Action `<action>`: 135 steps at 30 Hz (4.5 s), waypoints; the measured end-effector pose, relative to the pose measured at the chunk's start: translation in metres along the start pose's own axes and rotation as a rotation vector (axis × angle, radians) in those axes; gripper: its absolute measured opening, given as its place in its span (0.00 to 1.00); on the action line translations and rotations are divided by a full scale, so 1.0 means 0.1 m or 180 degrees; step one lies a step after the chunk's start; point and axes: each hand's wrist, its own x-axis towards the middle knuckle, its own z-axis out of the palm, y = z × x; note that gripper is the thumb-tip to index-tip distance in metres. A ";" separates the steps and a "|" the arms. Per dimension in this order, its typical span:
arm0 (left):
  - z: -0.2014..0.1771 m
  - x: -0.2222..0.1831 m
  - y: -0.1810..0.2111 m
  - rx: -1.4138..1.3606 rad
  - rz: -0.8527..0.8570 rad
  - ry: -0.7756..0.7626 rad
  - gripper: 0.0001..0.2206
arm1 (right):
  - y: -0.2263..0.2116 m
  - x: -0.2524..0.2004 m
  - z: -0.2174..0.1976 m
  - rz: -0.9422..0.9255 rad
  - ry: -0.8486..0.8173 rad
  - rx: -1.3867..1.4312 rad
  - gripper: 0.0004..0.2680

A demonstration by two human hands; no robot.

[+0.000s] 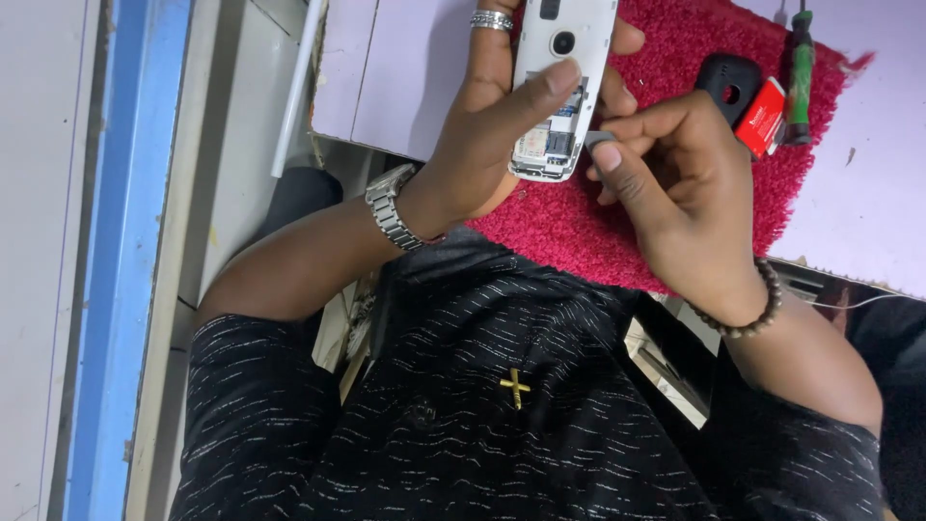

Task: Disassembling a mobile phone by removing screws and prying apart the casing and internal components.

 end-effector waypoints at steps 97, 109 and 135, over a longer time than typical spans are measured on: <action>-0.07 0.01 -0.10 0.0577 -0.0336 -0.0255 0.21 | 0.03 0.01 -0.53 0.0455 0.0596 0.0784 0.06; -0.17 0.07 -0.22 -0.0153 -0.0045 -0.0203 0.18 | 0.02 -0.01 -0.54 0.0537 0.0576 0.0285 0.04; -0.03 0.14 0.35 0.2547 -0.0077 0.0298 0.20 | -0.21 -0.15 -0.96 0.0185 -0.0015 -0.2496 0.09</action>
